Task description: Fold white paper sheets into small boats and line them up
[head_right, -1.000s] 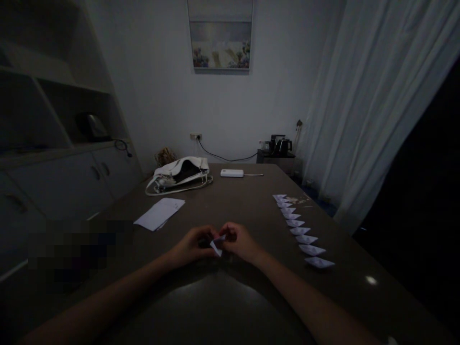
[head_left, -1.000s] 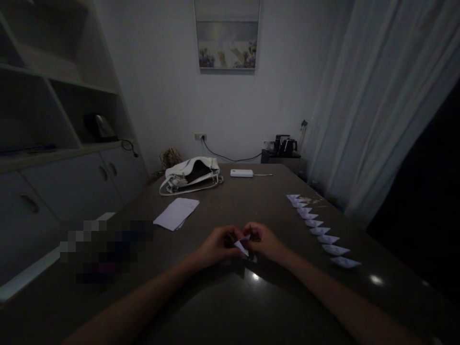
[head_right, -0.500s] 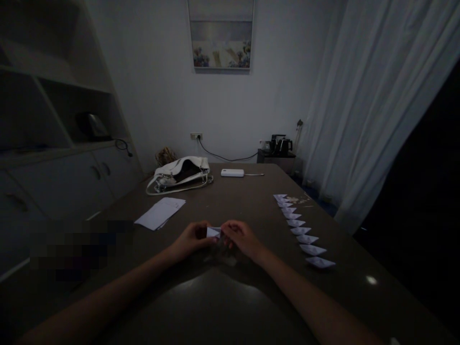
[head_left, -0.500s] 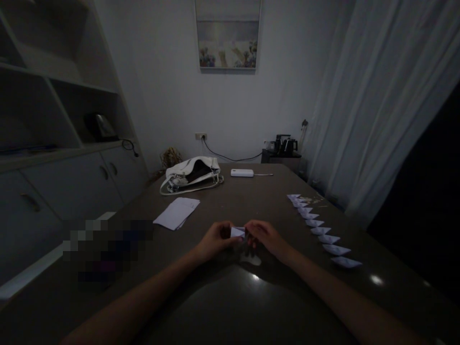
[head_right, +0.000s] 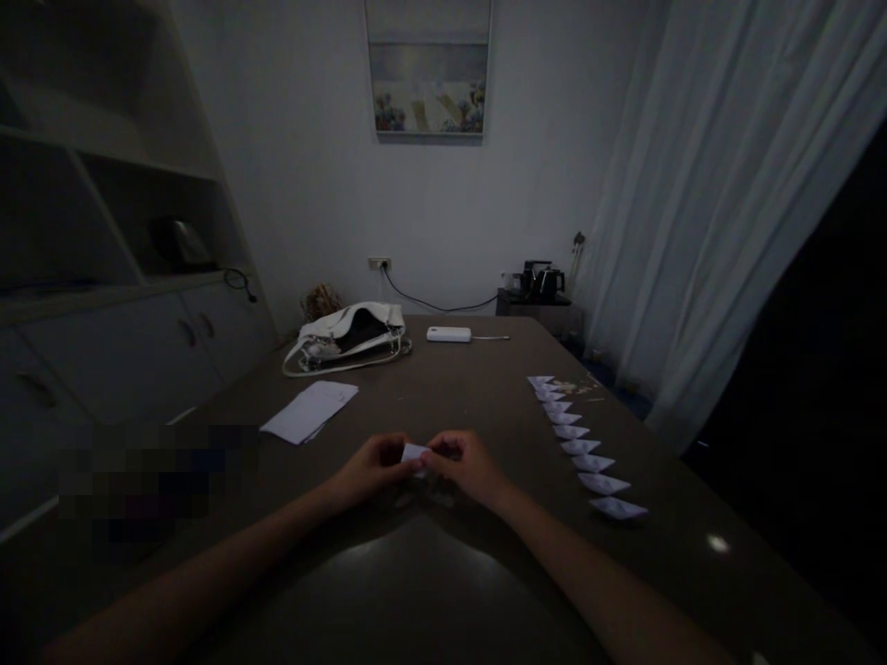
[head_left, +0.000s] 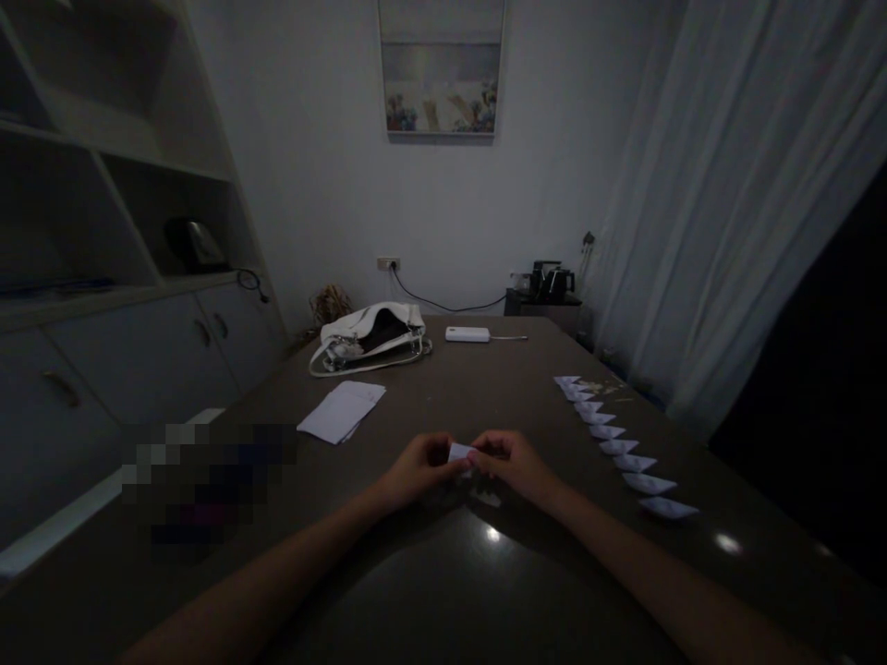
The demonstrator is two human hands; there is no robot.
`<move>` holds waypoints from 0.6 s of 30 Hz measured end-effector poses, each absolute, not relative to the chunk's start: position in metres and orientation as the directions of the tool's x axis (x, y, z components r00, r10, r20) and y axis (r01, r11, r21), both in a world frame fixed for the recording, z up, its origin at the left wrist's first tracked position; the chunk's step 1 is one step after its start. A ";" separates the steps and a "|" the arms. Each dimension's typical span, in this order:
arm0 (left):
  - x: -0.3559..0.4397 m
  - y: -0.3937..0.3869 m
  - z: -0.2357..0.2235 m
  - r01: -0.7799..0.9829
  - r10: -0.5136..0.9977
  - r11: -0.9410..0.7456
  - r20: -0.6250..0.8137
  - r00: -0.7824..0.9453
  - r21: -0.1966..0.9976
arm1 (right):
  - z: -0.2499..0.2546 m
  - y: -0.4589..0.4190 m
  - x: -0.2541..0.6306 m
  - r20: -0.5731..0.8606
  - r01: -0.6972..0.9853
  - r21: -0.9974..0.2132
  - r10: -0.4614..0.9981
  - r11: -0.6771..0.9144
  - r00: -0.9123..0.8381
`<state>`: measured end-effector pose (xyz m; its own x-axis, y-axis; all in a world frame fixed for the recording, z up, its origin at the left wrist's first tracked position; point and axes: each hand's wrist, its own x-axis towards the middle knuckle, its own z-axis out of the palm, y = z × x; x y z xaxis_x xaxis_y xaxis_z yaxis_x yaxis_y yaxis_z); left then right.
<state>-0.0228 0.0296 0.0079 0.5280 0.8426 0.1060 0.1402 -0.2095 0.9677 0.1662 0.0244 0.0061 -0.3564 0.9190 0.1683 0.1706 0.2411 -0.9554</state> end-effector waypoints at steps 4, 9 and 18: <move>-0.023 0.030 0.009 0.132 0.838 -0.211 0.110 0.534 0.969 | 0.007 0.024 0.166 0.160 0.161 -0.960 0.921 0.229 -0.355; -0.023 0.031 0.007 0.130 0.854 -0.223 0.129 0.505 0.966 | 0.007 0.026 0.166 0.157 0.152 -0.964 0.930 0.217 -0.331; -0.024 0.032 0.008 0.106 0.858 -0.196 0.119 0.499 0.975 | 0.005 0.026 0.166 0.155 0.158 -0.963 0.931 0.216 -0.332</move>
<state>-0.0235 0.0319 0.0076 0.4993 0.8583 0.1185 0.1055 -0.1961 0.9749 0.1659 0.0262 0.0049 -0.3318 0.9306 0.1546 0.1584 0.2165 -0.9633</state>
